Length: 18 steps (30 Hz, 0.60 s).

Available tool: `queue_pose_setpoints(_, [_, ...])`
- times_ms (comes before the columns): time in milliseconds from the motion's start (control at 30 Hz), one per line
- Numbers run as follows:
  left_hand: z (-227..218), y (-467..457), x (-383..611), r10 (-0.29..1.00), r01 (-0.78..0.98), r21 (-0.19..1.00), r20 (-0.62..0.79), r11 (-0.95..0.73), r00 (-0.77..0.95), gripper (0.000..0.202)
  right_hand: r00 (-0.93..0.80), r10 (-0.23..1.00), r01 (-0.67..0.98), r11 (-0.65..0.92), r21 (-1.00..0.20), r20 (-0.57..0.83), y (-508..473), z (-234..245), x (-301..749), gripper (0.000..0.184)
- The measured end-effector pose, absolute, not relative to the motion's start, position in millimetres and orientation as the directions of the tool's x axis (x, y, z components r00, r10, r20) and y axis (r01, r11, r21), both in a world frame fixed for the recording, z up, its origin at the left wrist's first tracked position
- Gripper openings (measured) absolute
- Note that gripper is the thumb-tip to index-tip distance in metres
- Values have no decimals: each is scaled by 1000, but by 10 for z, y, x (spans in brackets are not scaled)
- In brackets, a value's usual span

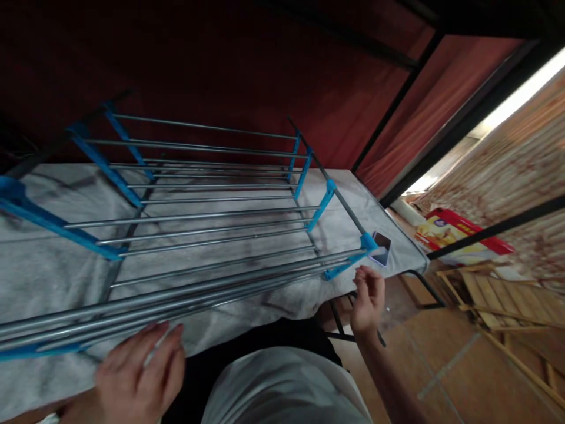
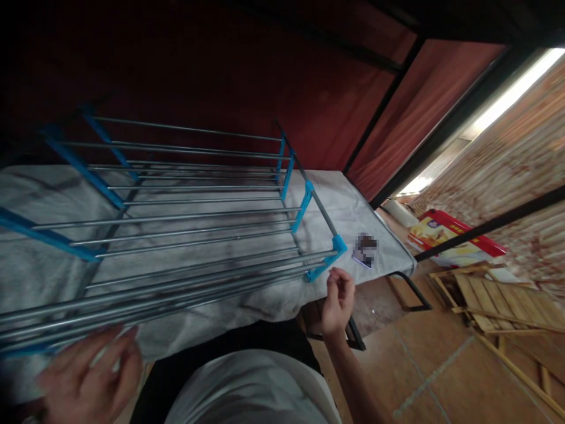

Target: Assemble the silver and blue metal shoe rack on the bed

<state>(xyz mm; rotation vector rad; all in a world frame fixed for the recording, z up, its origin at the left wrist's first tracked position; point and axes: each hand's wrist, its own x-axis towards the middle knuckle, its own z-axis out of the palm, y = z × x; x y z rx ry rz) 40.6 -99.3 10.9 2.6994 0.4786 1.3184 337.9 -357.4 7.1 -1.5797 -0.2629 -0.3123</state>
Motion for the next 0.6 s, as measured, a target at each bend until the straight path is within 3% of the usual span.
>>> queue_pose_setpoints(100, [142,-1189,758,106,165,-9,734,-986,671,41,943,-5,333,-60,-941,334,-3577,65,3604,37])
queue_pose_setpoints(267, [252,-1293,1271,61,147,-95,601,-985,797,41,927,270,278,-25,-960,261,-3484,14,3696,44])
queue_pose_setpoints(367, [278,-1209,1353,37,151,-155,570,-976,821,32,920,305,274,-57,-960,245,-3483,22,3723,44])
queue_pose_setpoints(600, [286,-1087,1386,15,152,-210,541,-966,841,17,888,372,401,-342,-850,269,-3594,96,3836,29])
